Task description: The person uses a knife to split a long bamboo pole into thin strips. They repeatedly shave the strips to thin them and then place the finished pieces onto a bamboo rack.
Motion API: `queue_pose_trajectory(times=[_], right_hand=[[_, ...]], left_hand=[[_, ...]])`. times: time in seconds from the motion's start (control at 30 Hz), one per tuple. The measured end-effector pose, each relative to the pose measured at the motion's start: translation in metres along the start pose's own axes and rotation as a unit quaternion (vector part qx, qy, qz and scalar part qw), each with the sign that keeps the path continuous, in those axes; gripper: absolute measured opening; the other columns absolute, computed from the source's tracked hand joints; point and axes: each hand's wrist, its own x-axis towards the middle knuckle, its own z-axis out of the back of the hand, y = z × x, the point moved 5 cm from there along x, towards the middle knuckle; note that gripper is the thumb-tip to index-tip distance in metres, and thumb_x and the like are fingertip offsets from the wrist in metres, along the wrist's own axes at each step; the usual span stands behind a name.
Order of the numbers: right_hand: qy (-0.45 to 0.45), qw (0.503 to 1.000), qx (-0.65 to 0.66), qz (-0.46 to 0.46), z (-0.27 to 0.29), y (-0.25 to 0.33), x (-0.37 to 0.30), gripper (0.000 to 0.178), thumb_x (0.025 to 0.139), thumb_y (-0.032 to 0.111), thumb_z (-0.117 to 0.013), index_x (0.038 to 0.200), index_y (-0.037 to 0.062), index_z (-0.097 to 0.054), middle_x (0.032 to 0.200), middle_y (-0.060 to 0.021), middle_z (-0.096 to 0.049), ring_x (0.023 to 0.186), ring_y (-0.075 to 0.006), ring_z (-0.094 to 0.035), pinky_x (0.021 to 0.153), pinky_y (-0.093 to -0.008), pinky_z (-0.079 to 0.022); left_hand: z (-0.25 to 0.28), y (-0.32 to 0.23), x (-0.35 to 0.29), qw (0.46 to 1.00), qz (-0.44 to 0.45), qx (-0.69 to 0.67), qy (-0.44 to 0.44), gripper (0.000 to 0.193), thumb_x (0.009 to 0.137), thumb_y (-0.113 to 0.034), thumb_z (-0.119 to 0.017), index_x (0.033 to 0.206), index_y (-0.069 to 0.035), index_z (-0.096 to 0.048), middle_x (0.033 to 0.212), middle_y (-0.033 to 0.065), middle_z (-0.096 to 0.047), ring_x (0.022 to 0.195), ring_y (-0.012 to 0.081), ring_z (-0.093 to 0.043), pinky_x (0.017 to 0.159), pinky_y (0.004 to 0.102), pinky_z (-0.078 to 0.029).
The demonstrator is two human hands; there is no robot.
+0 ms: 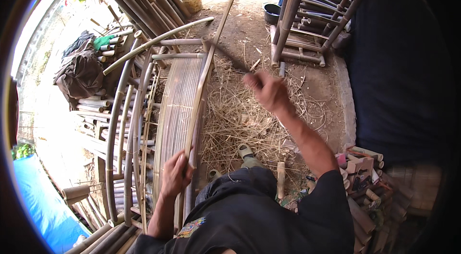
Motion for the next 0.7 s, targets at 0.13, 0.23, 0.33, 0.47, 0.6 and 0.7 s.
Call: queue_pose_trajectory(times=[0.13,0.23,0.33,0.47,0.6,0.7], right_hand=[[-0.07,0.949,0.021,0.306,-0.066,0.098,-0.069,0.065,0.094,0.067,-0.034,0.073,0.009,-0.056,0.051,-0.0017,-0.048,0.038,-0.0117,-0.049,0.03,-0.0313,-0.043],[-0.015,0.975,0.0,0.22,-0.067,0.086,-0.051,0.063,0.094,0.066,-0.038,0.074,0.0089,-0.056,0.053,-0.0033,-0.052,0.041,-0.0151,-0.054,0.034,-0.0344,-0.047],[0.089,0.987,0.051,0.124,-0.061,0.087,-0.054,0.061,0.095,0.064,-0.04,0.074,0.0082,-0.056,0.055,-0.0056,-0.056,0.046,-0.0183,-0.059,0.04,-0.0363,-0.05],[-0.084,0.947,-0.035,0.309,-0.056,0.101,-0.048,0.059,0.095,0.064,-0.041,0.076,0.0092,-0.055,0.052,-0.004,-0.052,0.044,-0.0146,-0.056,0.036,-0.0341,-0.048],[0.0,0.994,0.015,0.111,-0.049,0.068,-0.017,0.061,0.094,0.067,-0.037,0.077,0.0109,-0.054,0.052,-0.0003,-0.049,0.04,-0.0125,-0.051,0.035,-0.032,-0.047],[-0.021,0.957,0.004,0.289,-0.056,0.093,-0.048,0.062,0.095,0.066,-0.035,0.078,0.0099,-0.053,0.049,0.0004,-0.047,0.039,-0.0118,-0.05,0.034,-0.0312,-0.046]], left_hand=[[-0.025,-0.025,0.047,0.997,-0.023,-0.072,0.005,0.037,0.103,-0.029,-0.048,0.129,-0.004,-0.055,0.058,-0.0051,-0.043,0.042,0.0019,-0.034,0.038,0.0183,-0.025],[-0.031,-0.035,0.038,0.996,-0.03,-0.086,-0.005,0.032,0.102,-0.028,-0.05,0.12,-0.003,-0.059,0.06,-0.0054,-0.044,0.044,0.001,-0.036,0.039,0.0173,-0.027],[-0.028,-0.033,0.031,0.997,-0.03,-0.064,-0.018,0.035,0.102,-0.026,-0.05,0.126,-0.001,-0.056,0.062,-0.0058,-0.045,0.046,0.0008,-0.037,0.04,0.0168,-0.028],[-0.028,-0.03,0.021,0.998,-0.032,-0.05,-0.007,0.04,0.102,-0.024,-0.051,0.134,0.0,-0.052,0.063,-0.0065,-0.045,0.048,0.0008,-0.038,0.041,0.017,-0.028],[-0.029,-0.025,0.006,0.997,-0.014,-0.079,0.005,0.039,0.102,-0.022,-0.052,0.133,0.001,-0.052,0.063,-0.0064,-0.044,0.05,0.0012,-0.038,0.042,0.0171,-0.029],[-0.027,-0.02,0.003,0.997,-0.014,-0.08,0.005,0.042,0.101,-0.024,-0.052,0.134,0.002,-0.051,0.062,-0.0052,-0.045,0.048,0.0019,-0.039,0.041,0.0178,-0.029]])
